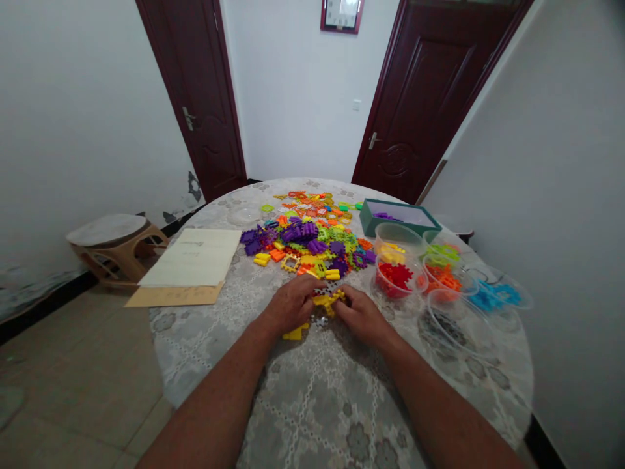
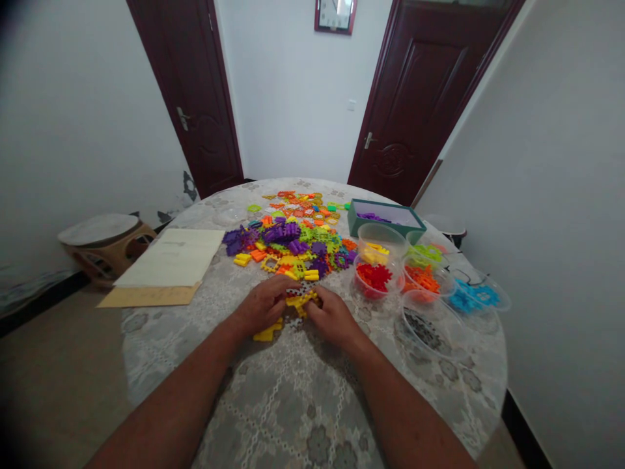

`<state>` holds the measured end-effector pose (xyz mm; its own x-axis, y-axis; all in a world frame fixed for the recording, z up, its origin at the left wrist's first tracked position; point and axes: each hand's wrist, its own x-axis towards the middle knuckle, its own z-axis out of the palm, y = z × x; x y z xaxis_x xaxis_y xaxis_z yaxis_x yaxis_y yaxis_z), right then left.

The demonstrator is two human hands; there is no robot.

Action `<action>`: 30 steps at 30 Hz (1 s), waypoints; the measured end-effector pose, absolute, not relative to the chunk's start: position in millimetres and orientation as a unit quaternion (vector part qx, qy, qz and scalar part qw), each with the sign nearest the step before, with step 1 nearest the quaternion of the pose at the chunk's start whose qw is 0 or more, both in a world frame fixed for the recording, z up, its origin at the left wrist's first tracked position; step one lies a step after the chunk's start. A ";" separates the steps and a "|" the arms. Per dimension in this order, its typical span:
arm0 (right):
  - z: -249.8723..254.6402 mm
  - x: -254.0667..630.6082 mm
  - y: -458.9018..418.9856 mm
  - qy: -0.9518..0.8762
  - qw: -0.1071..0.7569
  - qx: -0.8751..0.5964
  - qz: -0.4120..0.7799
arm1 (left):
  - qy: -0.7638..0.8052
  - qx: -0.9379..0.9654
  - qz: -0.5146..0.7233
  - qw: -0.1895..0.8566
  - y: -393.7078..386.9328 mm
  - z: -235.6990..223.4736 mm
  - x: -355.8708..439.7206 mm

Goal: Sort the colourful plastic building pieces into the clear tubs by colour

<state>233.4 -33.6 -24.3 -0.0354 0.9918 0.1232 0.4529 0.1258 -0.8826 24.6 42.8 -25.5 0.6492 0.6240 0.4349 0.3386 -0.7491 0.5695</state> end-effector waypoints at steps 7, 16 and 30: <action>-34.8 233.6 -26.7 -0.465 0.483 -0.564 0.482 | 0.288 0.865 0.323 0.254 38.6 -18.5 26.5; -30.5 225.3 -30.0 -0.405 0.531 -0.532 0.521 | 0.411 0.689 0.360 0.476 47.6 -16.1 27.9; 9.0 231.6 -39.4 -0.495 0.464 -0.541 0.497 | 0.569 0.615 0.474 0.271 80.2 -17.0 -9.6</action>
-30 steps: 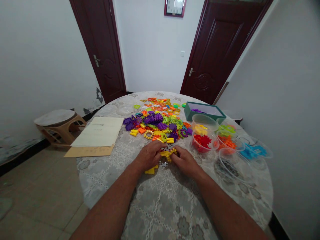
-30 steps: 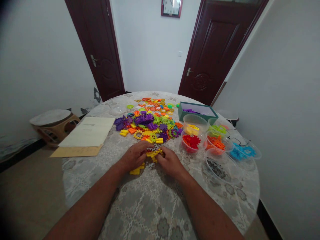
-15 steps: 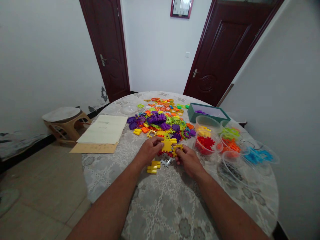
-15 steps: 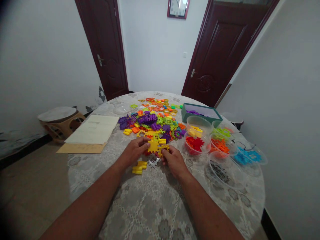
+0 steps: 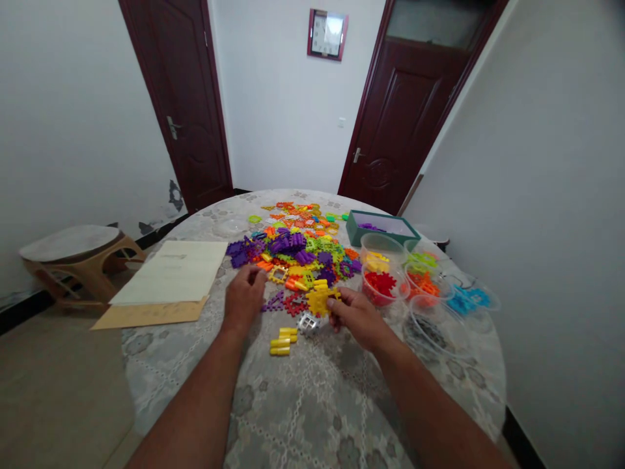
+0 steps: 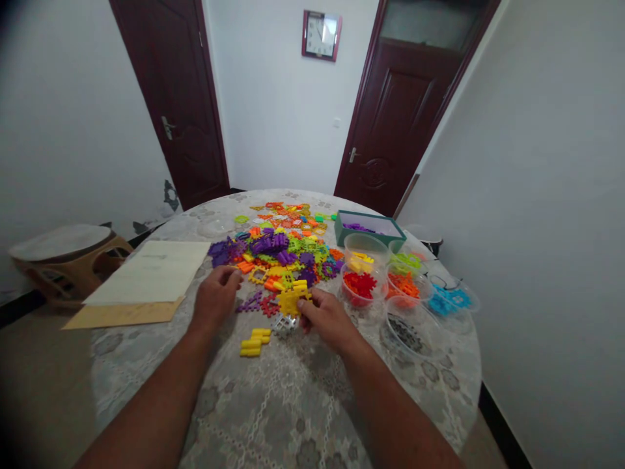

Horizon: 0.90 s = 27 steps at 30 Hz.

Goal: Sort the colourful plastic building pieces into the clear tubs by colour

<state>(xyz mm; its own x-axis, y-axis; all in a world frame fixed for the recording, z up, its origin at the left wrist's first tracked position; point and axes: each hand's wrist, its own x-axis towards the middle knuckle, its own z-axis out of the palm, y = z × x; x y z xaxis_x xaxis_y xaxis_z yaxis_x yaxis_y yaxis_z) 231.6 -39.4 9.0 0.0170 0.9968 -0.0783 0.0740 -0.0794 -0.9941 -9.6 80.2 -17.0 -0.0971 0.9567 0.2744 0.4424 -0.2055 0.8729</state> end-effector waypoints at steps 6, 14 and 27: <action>77.0 294.7 -24.7 -0.629 0.351 -0.636 0.276 | 0.645 0.617 0.405 0.197 106.4 -36.4 -30.0; 100.9 387.6 53.1 -0.535 0.183 -0.824 -0.033 | 0.616 0.706 0.317 0.147 107.3 -32.9 -31.5; 27.9 275.8 10.2 -0.731 0.245 -0.636 0.024 | 0.445 0.829 0.308 0.142 95.8 -34.8 -22.0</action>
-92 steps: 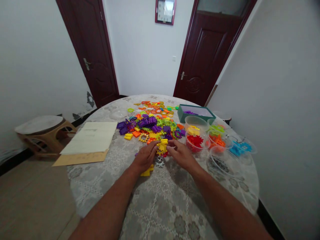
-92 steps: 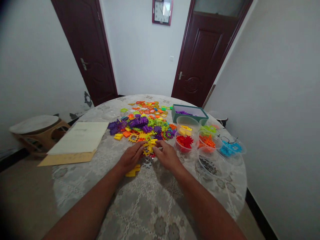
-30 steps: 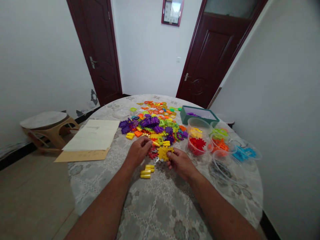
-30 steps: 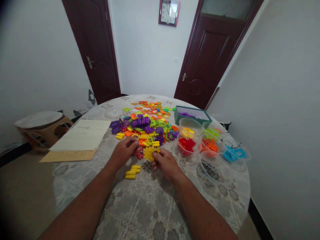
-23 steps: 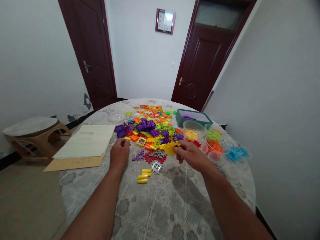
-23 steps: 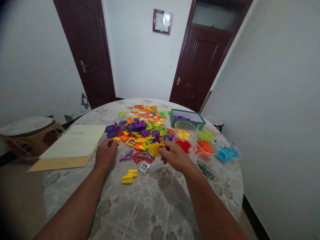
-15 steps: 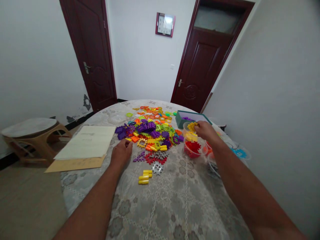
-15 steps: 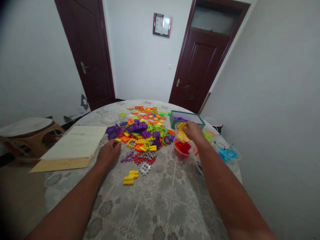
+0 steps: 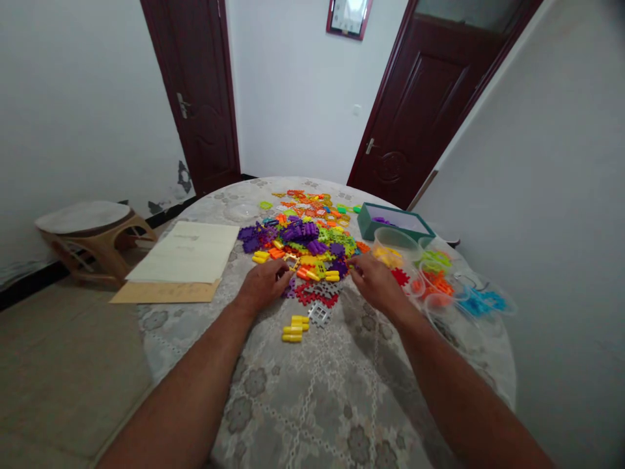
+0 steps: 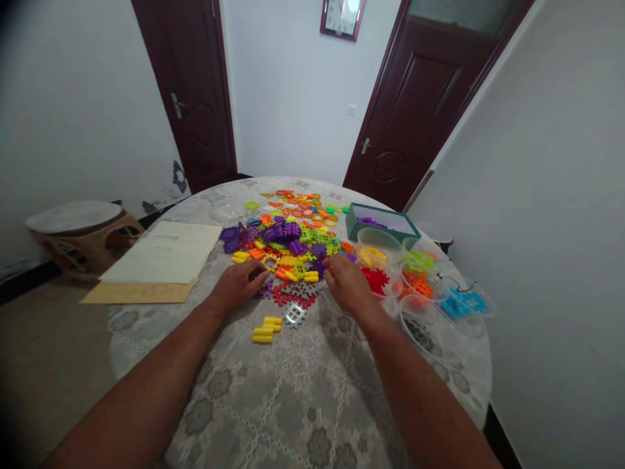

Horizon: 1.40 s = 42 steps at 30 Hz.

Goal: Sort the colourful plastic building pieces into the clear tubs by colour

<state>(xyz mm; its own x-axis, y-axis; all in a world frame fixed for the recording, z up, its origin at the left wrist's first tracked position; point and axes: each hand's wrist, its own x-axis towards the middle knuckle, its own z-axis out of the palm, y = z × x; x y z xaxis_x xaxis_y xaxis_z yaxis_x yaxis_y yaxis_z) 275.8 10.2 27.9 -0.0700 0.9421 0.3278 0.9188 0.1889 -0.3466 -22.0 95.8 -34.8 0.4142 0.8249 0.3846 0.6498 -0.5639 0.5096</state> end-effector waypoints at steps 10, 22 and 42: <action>-23.7 244.0 25.2 -0.727 0.157 -0.668 0.029 | 0.376 0.879 0.261 0.134 84.5 -32.5 -16.8; 15.1 206.8 -41.5 -0.724 0.260 -0.599 0.224 | 0.460 0.823 0.321 0.093 94.3 -40.1 -14.9; -4.0 146.2 -88.6 -0.840 0.111 -0.493 0.197 | 0.479 0.817 0.308 0.090 98.2 -39.7 -16.1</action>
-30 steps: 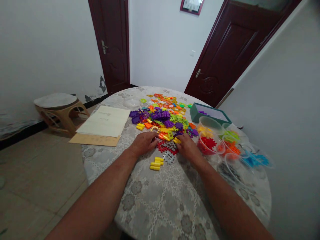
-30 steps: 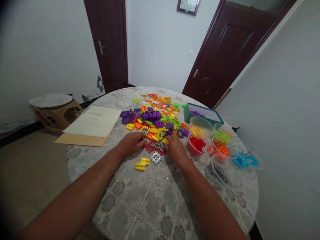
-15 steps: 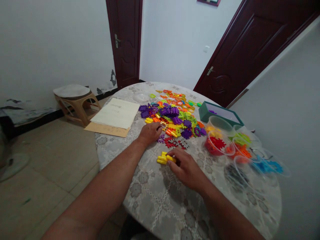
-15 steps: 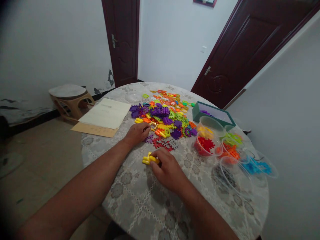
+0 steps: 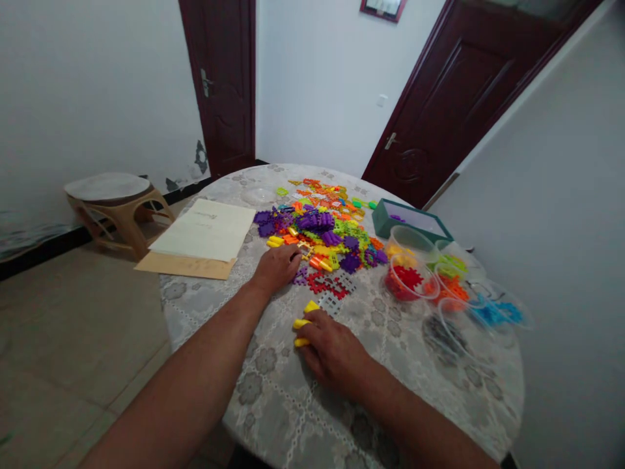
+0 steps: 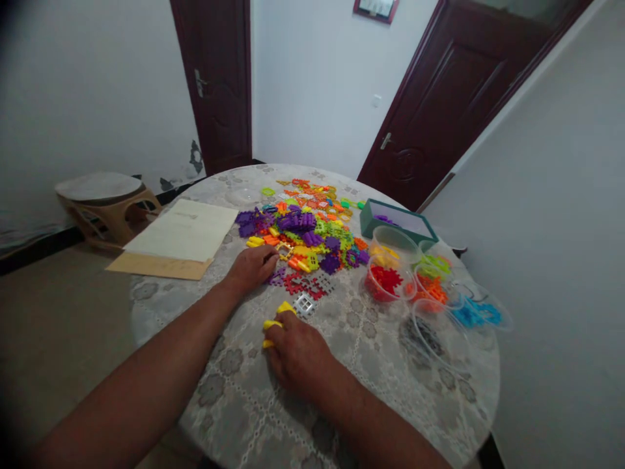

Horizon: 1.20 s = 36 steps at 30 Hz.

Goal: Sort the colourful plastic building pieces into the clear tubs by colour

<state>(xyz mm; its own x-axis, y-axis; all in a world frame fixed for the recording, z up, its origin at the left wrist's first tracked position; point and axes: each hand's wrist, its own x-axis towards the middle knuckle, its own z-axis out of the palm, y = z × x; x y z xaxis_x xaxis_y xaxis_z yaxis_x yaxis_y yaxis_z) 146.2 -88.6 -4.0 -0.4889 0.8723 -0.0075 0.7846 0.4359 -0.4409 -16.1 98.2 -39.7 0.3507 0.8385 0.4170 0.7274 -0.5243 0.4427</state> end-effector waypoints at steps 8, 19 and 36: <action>61.3 204.2 -67.6 -0.829 0.188 -0.512 0.125 | 0.464 0.829 0.302 0.084 101.6 -37.6 -19.3; 82.2 394.5 68.3 -0.576 0.088 -0.808 -0.089 | 0.400 0.859 0.297 0.115 95.3 -35.8 -16.8; 69.9 395.3 65.6 -0.578 0.092 -0.805 -0.097 | 0.399 0.869 0.267 0.124 94.4 -39.1 -16.0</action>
<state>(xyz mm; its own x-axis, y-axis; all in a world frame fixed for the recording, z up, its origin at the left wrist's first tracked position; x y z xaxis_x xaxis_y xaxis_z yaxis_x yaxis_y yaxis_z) 395.3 65.6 69.9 0.3134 0.9127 0.2623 0.9483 -0.3155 -0.0354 -16.0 94.4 -39.1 0.5397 0.7589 0.3645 0.6265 -0.6512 0.4282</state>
